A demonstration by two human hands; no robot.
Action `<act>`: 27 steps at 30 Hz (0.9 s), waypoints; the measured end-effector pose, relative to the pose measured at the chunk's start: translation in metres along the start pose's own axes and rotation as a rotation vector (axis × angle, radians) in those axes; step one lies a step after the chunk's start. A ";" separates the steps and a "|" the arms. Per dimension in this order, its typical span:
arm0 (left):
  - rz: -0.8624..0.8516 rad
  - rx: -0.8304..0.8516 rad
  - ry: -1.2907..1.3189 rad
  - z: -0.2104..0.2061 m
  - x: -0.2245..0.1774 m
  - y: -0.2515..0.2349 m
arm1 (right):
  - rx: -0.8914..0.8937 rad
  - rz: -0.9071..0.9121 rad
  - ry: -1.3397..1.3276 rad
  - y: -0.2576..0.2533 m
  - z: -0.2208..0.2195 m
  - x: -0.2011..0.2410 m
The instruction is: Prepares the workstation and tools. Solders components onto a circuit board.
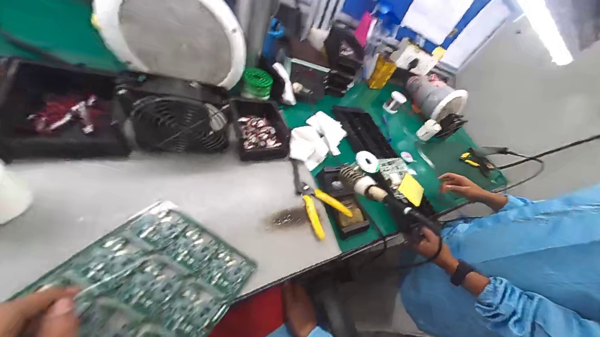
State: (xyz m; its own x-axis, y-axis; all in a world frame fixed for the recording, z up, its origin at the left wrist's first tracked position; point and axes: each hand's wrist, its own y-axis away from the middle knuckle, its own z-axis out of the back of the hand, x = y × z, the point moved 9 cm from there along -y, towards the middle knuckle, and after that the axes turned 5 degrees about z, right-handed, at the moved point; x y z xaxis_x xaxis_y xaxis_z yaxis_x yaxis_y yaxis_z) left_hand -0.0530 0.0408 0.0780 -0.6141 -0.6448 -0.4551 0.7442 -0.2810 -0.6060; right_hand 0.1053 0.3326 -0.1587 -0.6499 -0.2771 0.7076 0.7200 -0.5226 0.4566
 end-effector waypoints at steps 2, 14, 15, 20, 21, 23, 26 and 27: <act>0.005 -0.003 0.023 0.001 0.000 0.001 | 0.007 -0.054 0.035 -0.004 0.001 -0.004; -0.005 -0.062 0.091 0.002 0.002 0.000 | 0.067 -0.128 0.170 -0.002 0.003 -0.006; -0.001 -0.064 0.098 0.002 0.002 0.000 | 0.064 -0.097 0.153 -0.003 0.001 -0.006; 0.014 -0.083 0.123 0.002 0.004 0.004 | 0.007 -0.045 -0.018 -0.005 0.002 -0.013; 0.009 -0.090 0.120 0.003 0.004 0.002 | -0.008 -0.051 -0.056 -0.006 0.002 -0.013; 0.002 -0.097 0.112 0.004 0.004 0.002 | -0.021 -0.081 -0.101 -0.005 0.002 -0.014; -0.004 -0.081 0.118 0.002 0.002 0.003 | -0.129 -0.053 -0.162 0.001 0.012 -0.010; -0.003 -0.072 0.127 0.002 0.003 0.003 | -0.160 0.033 -0.177 0.006 0.017 0.002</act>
State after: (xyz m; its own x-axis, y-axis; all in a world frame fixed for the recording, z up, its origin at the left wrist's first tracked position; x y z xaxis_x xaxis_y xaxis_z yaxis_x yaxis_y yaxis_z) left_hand -0.0522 0.0371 0.0760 -0.6482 -0.5473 -0.5294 0.7241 -0.2279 -0.6510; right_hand 0.1127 0.3427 -0.1452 -0.5636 -0.1577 0.8109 0.6832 -0.6407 0.3503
